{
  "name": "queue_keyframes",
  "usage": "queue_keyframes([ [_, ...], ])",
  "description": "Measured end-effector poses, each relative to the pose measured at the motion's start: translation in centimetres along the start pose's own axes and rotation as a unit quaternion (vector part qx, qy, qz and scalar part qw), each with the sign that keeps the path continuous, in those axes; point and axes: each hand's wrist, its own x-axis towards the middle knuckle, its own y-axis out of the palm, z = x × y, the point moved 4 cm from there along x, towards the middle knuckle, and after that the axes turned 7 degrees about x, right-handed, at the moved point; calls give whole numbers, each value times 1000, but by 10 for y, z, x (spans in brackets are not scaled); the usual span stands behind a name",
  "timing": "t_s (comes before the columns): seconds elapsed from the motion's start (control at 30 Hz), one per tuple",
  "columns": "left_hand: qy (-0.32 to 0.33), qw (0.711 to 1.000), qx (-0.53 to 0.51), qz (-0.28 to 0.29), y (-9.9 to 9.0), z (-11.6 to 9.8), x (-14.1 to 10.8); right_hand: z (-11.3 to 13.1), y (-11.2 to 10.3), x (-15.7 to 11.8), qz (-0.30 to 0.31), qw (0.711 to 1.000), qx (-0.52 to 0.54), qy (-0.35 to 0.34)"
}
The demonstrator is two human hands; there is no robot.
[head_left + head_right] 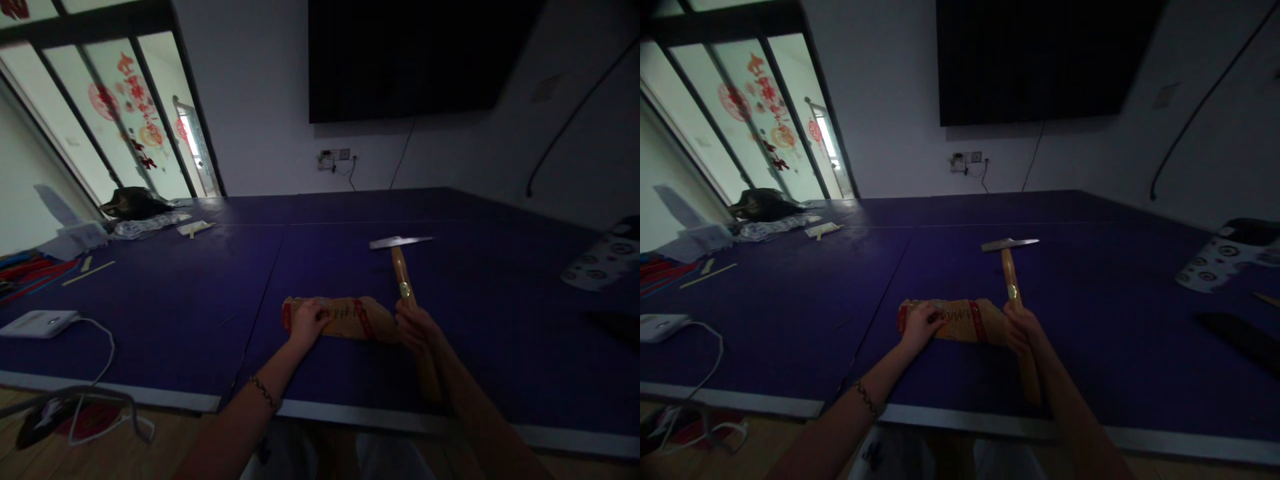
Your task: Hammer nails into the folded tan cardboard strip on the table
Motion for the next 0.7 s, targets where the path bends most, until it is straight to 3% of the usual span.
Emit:
queue_keyframes([
  [0.17, 10, 999, 47, -24, -7, -3, -7, -9, -29, 16, -56, 997, 15, -45],
  [0.33, 14, 989, 115, -89, -31, -9, -11, -12, -32, 14, -71, 995, 17, -62],
  [0.47, -14, 978, 162, -130, -61, 1, -18, -12, -30, 18, -66, 997, 18, -48],
  [0.6, -88, 943, 306, -95, -102, 35, -40, -16, -28, 23, -59, 998, 1, -18],
  [0.7, -174, 896, 409, -9, -130, 67, -64, -20, -29, 26, -49, 999, -4, 2],
])
